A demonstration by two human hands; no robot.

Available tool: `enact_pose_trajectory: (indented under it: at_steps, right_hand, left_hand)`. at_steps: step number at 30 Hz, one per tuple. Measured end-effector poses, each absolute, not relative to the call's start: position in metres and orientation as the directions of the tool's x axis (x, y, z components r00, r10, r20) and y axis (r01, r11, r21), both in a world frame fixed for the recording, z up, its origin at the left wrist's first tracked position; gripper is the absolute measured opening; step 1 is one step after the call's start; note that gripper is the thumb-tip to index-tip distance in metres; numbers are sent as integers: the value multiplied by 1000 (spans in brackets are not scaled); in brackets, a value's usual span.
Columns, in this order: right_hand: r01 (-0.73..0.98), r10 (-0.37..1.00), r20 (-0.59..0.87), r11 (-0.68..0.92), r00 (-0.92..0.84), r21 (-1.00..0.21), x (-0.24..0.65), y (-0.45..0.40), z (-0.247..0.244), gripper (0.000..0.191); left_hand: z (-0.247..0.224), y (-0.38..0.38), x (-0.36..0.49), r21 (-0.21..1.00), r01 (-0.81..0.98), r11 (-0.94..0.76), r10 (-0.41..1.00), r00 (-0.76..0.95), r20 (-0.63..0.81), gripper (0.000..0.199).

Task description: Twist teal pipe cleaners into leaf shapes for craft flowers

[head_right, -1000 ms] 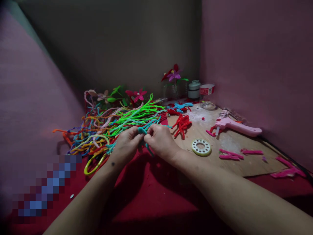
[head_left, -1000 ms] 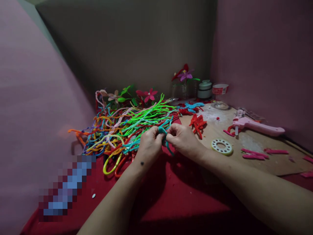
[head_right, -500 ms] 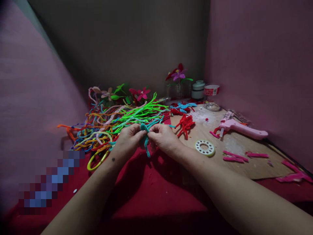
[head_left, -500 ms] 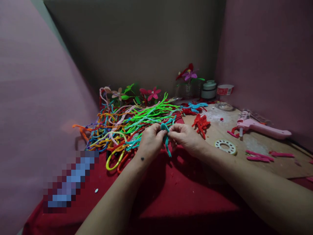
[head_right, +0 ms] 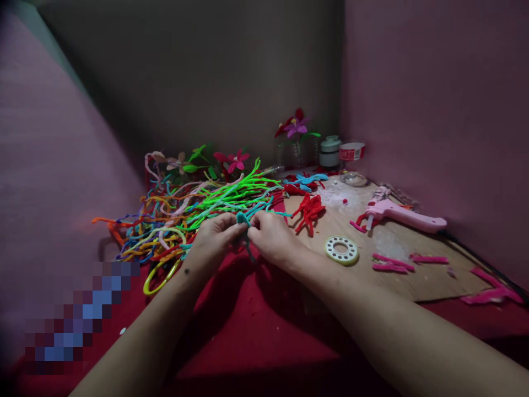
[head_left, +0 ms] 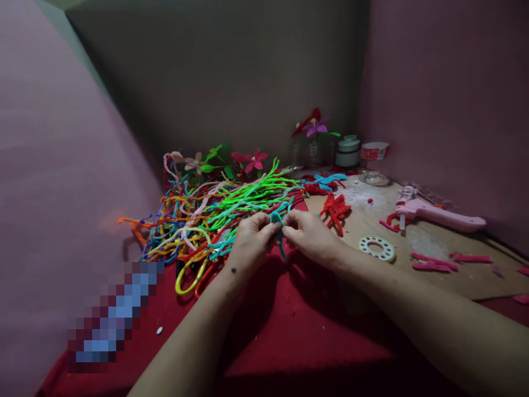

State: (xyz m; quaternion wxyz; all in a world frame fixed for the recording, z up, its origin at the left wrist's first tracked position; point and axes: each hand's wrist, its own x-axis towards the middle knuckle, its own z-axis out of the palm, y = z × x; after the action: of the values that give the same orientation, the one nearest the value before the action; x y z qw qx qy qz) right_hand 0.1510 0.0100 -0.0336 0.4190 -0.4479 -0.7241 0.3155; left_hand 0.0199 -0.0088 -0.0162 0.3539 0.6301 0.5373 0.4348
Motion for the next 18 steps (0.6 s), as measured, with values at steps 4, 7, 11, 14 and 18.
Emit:
enact_pose_trajectory:
  at_steps: [4, 7, 11, 14, 18]
  right_hand:
    - [78, 921, 197, 235, -336, -969, 148, 12, -40, 16]
    - [-50, 915, 177, 170, -362, -984, 147, 11, -43, 16]
    - [-121, 908, 144, 104, -394, -987, 147, 8, -42, 14]
    - [-148, 894, 113, 53, -434, -988, 148, 8, -42, 10]
    - [-189, 882, 93, 5, -462, -982, 149, 7, -42, 9]
  left_hand:
    - [-14, -6, 14, 967, 213, -137, 991, 37, 132, 19]
    - [-12, -5, 12, 980, 163, -116, 993, 33, 112, 21]
    - [-8, -7, 12, 984, 135, -114, 993, 26, 111, 20]
    - [-5, -7, 10, 985, 134, -108, 994, 26, 105, 25]
    - [-5, -8, 8, 989, 107, -100, 993, 80, 91, 17]
